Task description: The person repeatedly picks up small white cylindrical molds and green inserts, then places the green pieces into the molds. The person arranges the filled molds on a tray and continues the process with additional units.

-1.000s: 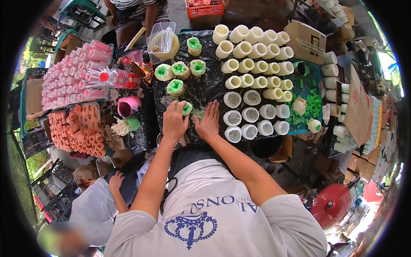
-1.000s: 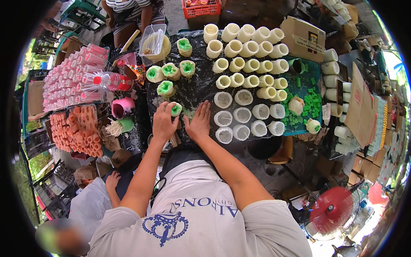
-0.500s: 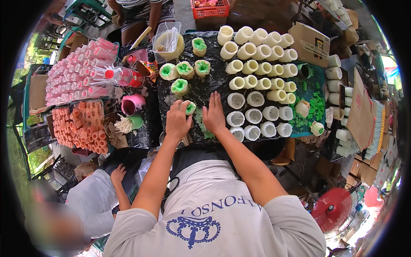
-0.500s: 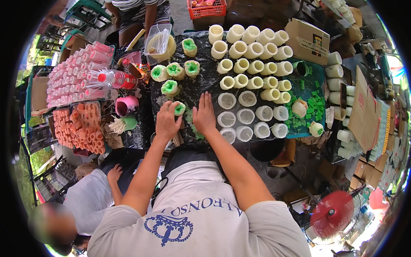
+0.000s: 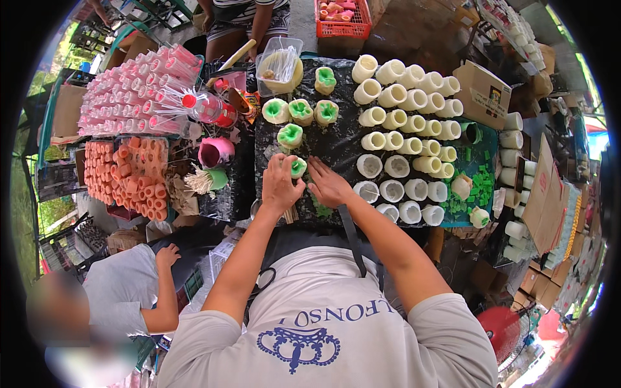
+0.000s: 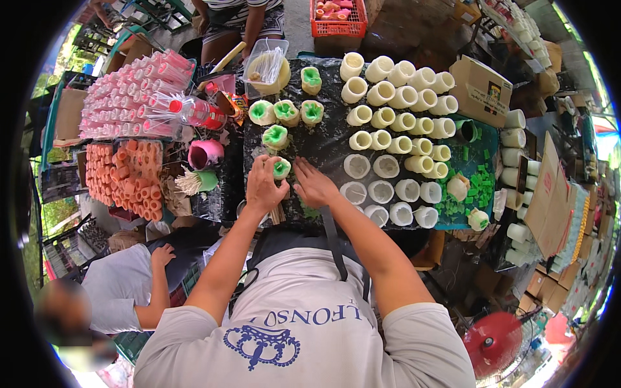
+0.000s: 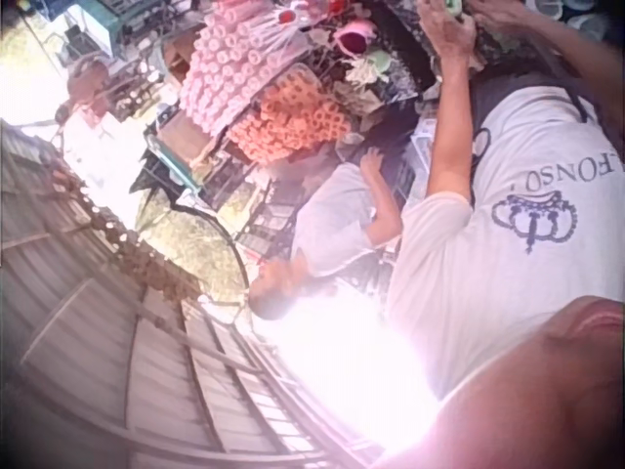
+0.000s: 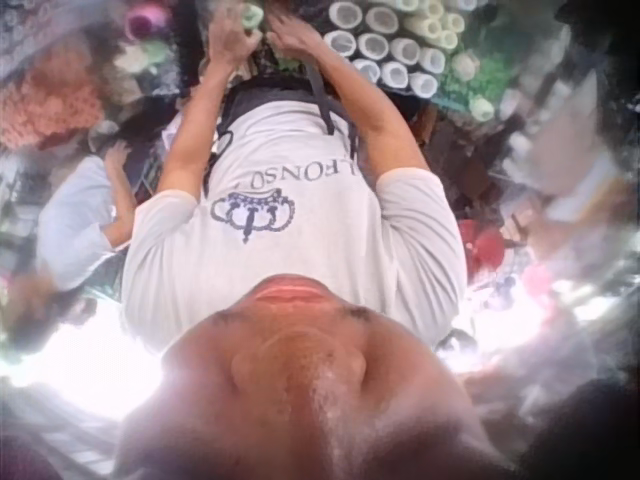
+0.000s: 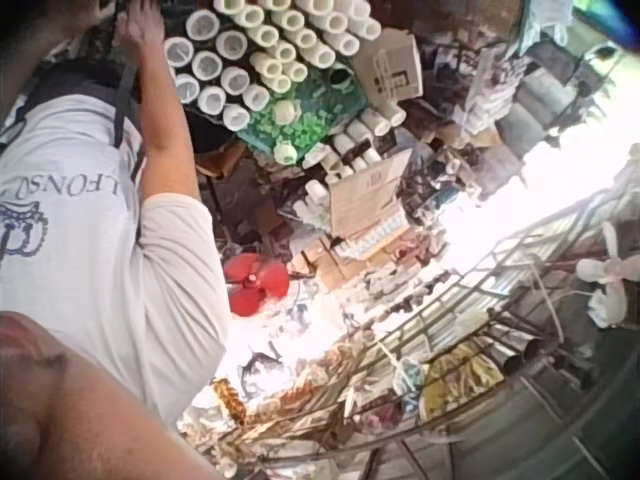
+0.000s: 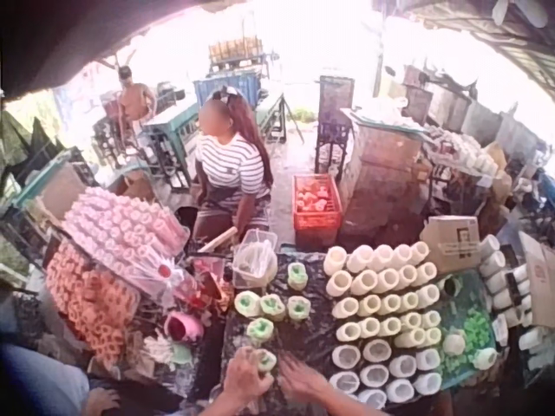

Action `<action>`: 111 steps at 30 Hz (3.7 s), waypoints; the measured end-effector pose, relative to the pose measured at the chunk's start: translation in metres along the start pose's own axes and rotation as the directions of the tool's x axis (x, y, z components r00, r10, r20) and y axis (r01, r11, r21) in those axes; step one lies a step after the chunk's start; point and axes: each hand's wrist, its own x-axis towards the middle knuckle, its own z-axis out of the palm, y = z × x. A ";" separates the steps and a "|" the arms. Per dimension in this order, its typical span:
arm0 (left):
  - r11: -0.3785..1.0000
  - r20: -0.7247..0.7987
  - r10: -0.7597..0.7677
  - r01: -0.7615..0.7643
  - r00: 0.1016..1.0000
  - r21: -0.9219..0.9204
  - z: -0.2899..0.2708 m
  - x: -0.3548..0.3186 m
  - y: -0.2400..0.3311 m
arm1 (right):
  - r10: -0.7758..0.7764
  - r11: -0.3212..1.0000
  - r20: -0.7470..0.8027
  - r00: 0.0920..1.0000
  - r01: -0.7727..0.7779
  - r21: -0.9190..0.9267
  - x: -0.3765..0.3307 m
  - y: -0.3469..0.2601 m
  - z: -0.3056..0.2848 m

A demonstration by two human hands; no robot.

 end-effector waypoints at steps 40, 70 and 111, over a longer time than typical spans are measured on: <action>0.991 -0.130 0.114 -0.122 0.985 -0.051 -0.052 0.042 0.034 | 0.017 0.982 -0.070 0.997 -0.003 0.188 -0.024 -0.036 0.029; 0.986 -0.162 0.044 -0.069 0.986 -0.152 -0.055 0.024 0.031 | 0.414 0.910 -0.129 0.901 -0.413 0.042 0.002 -0.024 0.011; 0.975 -0.127 0.054 -0.080 0.990 -0.206 -0.046 0.031 0.044 | 0.514 0.848 -0.458 0.726 -0.511 0.141 0.010 -0.010 -0.004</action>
